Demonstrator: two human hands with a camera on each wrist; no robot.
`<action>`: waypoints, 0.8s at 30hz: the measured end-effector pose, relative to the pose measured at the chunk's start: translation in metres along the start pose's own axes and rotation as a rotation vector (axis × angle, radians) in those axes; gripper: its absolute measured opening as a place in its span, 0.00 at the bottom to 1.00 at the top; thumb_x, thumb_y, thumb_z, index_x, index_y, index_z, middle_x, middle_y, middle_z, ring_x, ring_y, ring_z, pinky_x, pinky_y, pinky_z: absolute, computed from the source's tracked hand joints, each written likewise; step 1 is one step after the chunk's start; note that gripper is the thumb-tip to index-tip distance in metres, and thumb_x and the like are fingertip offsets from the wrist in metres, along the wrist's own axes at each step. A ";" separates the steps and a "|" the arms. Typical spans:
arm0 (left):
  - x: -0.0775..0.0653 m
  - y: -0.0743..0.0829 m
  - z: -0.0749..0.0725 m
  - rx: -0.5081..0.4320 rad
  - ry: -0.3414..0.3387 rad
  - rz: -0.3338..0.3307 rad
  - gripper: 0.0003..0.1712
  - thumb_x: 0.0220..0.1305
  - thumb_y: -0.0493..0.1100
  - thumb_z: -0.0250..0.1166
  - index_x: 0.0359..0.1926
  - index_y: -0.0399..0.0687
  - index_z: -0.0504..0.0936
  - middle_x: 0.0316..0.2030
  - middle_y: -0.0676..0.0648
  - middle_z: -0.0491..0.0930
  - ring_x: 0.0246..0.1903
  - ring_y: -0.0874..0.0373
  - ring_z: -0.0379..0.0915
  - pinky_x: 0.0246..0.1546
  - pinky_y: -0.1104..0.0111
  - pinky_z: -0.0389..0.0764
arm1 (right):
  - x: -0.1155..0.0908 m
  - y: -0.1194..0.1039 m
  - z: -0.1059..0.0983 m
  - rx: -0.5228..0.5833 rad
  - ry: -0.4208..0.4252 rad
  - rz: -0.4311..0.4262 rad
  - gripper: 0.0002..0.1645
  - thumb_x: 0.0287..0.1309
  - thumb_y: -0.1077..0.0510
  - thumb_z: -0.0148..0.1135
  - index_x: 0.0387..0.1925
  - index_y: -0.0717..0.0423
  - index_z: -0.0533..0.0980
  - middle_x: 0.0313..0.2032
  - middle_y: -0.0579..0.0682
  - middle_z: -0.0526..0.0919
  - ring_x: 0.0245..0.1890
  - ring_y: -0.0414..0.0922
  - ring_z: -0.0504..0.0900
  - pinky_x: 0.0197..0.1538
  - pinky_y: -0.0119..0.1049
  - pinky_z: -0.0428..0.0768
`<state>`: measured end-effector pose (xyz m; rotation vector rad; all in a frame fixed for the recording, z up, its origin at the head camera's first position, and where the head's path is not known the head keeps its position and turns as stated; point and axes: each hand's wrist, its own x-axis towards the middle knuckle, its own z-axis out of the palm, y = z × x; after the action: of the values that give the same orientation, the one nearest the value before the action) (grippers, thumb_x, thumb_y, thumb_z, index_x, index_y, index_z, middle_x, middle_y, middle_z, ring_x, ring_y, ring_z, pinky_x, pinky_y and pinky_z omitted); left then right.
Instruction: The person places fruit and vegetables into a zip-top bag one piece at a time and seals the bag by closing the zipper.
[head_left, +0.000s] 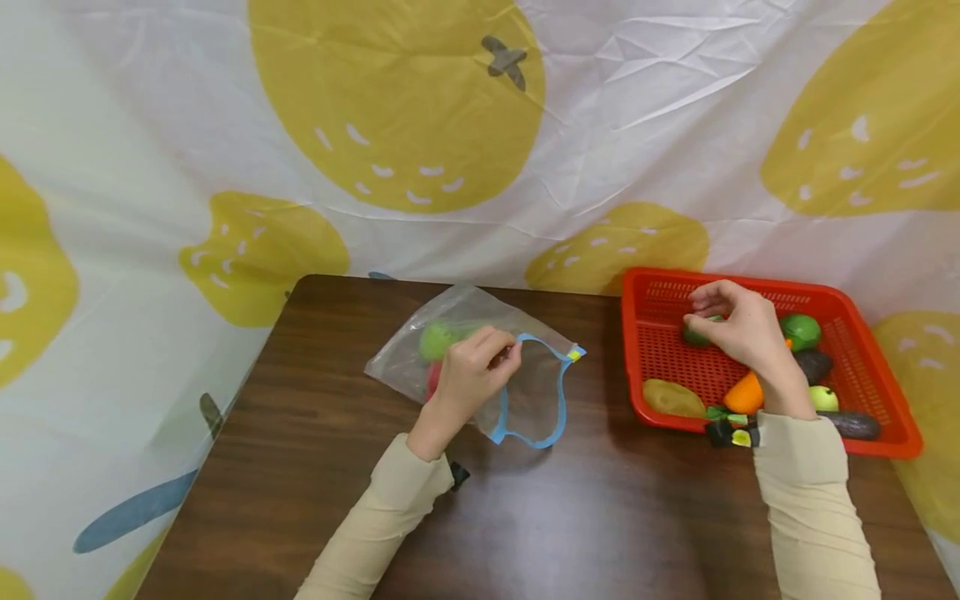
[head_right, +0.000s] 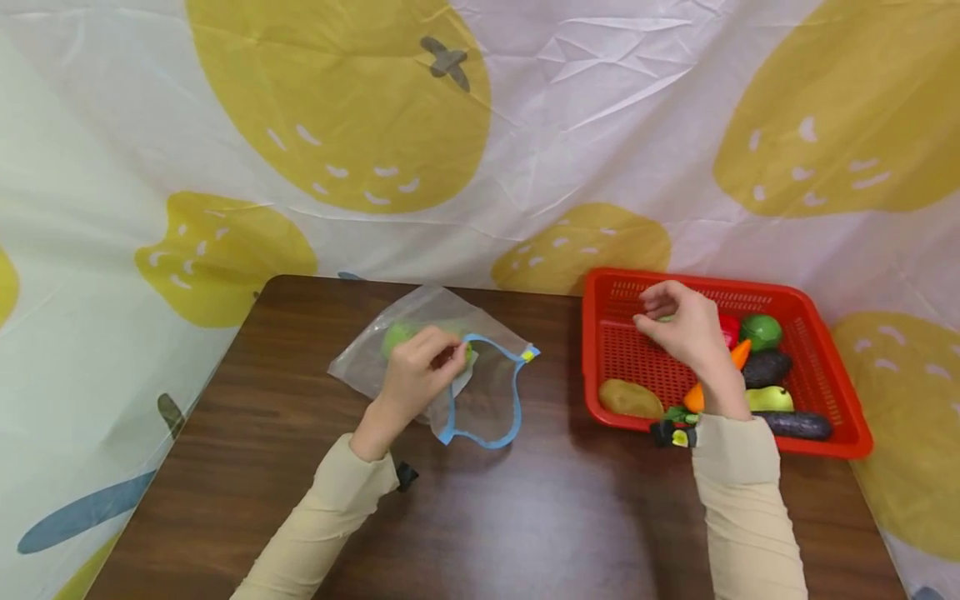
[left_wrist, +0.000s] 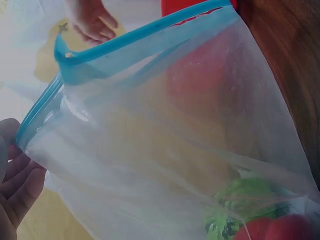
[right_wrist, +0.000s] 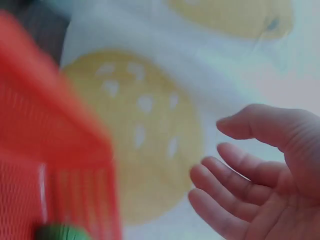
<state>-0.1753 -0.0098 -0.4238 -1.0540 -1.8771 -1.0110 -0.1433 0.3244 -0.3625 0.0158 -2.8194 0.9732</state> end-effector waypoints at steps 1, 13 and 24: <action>0.000 0.000 0.000 0.001 -0.001 -0.001 0.04 0.48 0.29 0.63 0.23 0.39 0.77 0.19 0.47 0.73 0.16 0.60 0.67 0.18 0.77 0.69 | 0.005 0.007 -0.002 -0.011 0.002 0.034 0.18 0.55 0.57 0.64 0.45 0.64 0.74 0.40 0.63 0.81 0.36 0.46 0.79 0.37 0.33 0.75; -0.001 -0.003 -0.001 0.007 0.010 0.019 0.03 0.49 0.30 0.61 0.23 0.40 0.78 0.19 0.49 0.72 0.17 0.63 0.66 0.19 0.78 0.69 | 0.043 0.077 0.003 -0.101 -0.101 0.225 0.33 0.56 0.52 0.62 0.55 0.74 0.66 0.50 0.73 0.71 0.50 0.67 0.67 0.51 0.59 0.68; -0.001 -0.004 -0.002 0.016 0.010 0.025 0.04 0.48 0.30 0.63 0.23 0.41 0.77 0.19 0.48 0.73 0.17 0.63 0.67 0.19 0.79 0.70 | 0.052 0.096 0.010 -0.168 -0.218 0.246 0.41 0.53 0.52 0.63 0.57 0.78 0.60 0.52 0.76 0.66 0.51 0.71 0.64 0.51 0.61 0.67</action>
<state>-0.1781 -0.0137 -0.4245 -1.0590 -1.8558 -0.9841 -0.2023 0.3965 -0.4209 -0.2664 -3.1531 0.8194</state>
